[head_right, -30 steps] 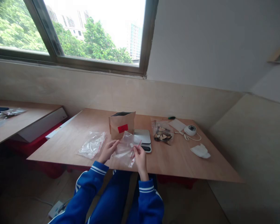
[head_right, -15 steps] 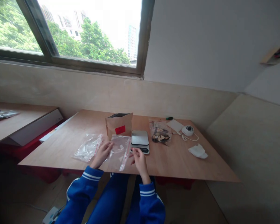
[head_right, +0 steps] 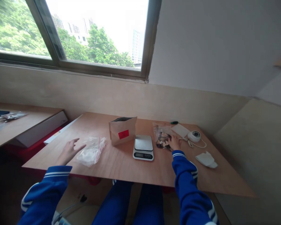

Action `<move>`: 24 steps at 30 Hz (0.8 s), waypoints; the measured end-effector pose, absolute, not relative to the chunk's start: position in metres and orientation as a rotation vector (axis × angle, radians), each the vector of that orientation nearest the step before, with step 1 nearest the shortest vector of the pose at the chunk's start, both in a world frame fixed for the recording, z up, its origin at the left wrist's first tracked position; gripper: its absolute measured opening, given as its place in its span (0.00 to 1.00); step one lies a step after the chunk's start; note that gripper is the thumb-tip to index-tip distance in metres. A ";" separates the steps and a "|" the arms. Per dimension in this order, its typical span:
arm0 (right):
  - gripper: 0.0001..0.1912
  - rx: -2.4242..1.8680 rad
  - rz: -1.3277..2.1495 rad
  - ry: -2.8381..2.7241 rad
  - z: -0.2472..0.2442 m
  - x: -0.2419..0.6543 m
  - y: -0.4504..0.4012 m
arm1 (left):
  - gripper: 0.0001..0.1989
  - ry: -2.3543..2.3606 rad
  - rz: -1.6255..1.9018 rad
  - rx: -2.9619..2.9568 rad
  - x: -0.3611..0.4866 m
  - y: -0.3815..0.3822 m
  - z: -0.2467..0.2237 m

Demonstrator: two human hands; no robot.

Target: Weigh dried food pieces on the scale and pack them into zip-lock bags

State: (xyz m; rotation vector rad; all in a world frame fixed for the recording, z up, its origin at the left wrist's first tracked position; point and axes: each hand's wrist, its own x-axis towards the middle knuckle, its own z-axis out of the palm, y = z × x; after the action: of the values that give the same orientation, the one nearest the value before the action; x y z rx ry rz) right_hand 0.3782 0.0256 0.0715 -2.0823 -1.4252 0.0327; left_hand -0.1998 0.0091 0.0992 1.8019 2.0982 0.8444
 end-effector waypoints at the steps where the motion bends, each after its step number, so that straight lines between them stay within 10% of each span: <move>1: 0.11 -2.128 0.007 -1.431 0.072 0.380 0.027 | 0.34 2.090 0.845 1.897 -0.195 0.006 0.097; 10: 0.08 -2.345 -0.136 -1.676 0.096 0.381 0.002 | 0.22 1.866 0.308 1.986 -0.150 -0.013 0.051; 24: 0.13 -1.505 0.607 -1.321 0.144 0.148 -0.096 | 0.19 0.913 0.907 1.361 -0.011 -0.082 0.145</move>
State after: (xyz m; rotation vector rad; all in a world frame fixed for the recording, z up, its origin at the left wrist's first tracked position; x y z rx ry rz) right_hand 0.1483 -0.0961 0.1445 -1.5052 -1.3209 0.6073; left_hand -0.0108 -0.0825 0.1447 1.3608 0.9134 0.9070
